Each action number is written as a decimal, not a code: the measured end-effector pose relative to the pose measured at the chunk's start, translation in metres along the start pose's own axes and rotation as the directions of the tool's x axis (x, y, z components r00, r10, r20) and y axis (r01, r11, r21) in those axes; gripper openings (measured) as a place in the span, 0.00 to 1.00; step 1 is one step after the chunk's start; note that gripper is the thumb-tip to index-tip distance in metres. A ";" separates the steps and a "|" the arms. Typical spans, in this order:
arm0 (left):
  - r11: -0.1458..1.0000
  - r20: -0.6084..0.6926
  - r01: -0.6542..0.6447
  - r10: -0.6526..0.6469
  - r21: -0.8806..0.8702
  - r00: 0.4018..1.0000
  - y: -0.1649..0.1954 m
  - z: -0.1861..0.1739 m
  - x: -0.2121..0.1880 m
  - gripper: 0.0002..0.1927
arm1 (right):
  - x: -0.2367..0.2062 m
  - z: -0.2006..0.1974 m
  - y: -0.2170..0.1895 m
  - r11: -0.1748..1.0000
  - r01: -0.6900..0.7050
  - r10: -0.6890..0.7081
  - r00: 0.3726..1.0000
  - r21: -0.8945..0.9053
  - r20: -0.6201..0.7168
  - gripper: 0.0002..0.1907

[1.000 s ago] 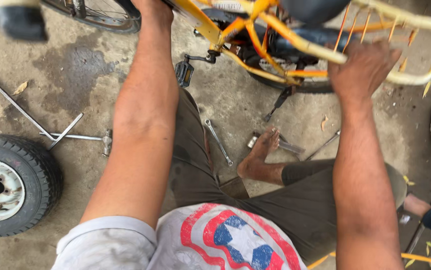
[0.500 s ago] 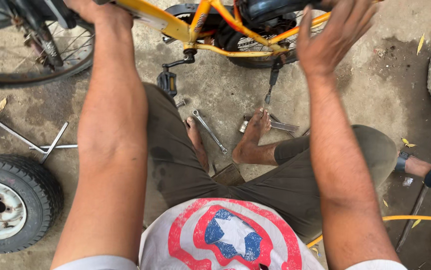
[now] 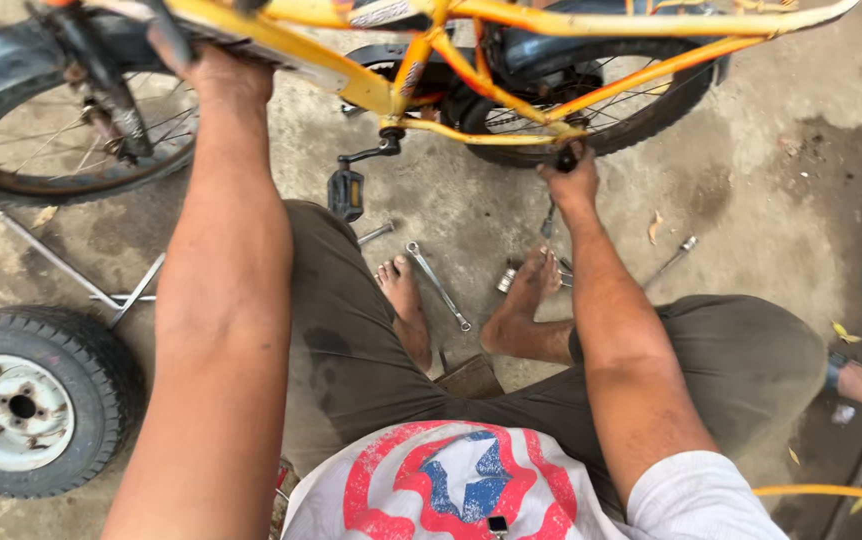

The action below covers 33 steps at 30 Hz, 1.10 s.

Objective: The person removes the seat and rear wheel from a yellow bicycle, then flips the bike upside down. They proceed to remove the chain and rear mudguard from the red frame using a wrench.

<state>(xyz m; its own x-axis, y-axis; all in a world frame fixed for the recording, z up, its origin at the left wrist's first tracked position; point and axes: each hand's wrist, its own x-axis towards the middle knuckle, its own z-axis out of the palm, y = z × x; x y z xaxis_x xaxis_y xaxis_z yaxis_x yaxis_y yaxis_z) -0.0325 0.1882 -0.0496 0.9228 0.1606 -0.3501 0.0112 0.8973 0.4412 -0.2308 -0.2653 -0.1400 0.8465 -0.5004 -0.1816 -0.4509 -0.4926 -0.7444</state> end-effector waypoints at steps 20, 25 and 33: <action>0.992 -0.181 -0.120 0.113 -0.027 0.977 0.003 -0.003 0.003 0.35 | -0.008 -0.018 0.012 0.992 -0.036 -0.008 0.940 -0.122 -0.342 0.22; 0.984 0.052 -0.105 0.114 -0.144 0.992 0.006 -0.003 0.002 0.45 | -0.013 -0.042 0.003 0.983 0.012 -0.071 0.945 -0.185 -0.318 0.20; 0.993 -0.144 -0.088 0.099 0.080 0.985 -0.015 0.009 0.009 0.40 | -0.021 -0.100 -0.032 0.883 -0.041 -0.041 0.985 -0.468 -0.165 0.22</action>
<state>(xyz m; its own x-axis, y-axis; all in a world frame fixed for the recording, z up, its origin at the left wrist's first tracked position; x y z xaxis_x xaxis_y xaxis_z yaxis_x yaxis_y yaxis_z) -0.0213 0.1727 -0.0516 0.8541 0.3064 -0.4202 -0.0397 0.8440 0.5348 -0.2628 -0.3100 -0.0483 0.8061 -0.5903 -0.0421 -0.5655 -0.7473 -0.3490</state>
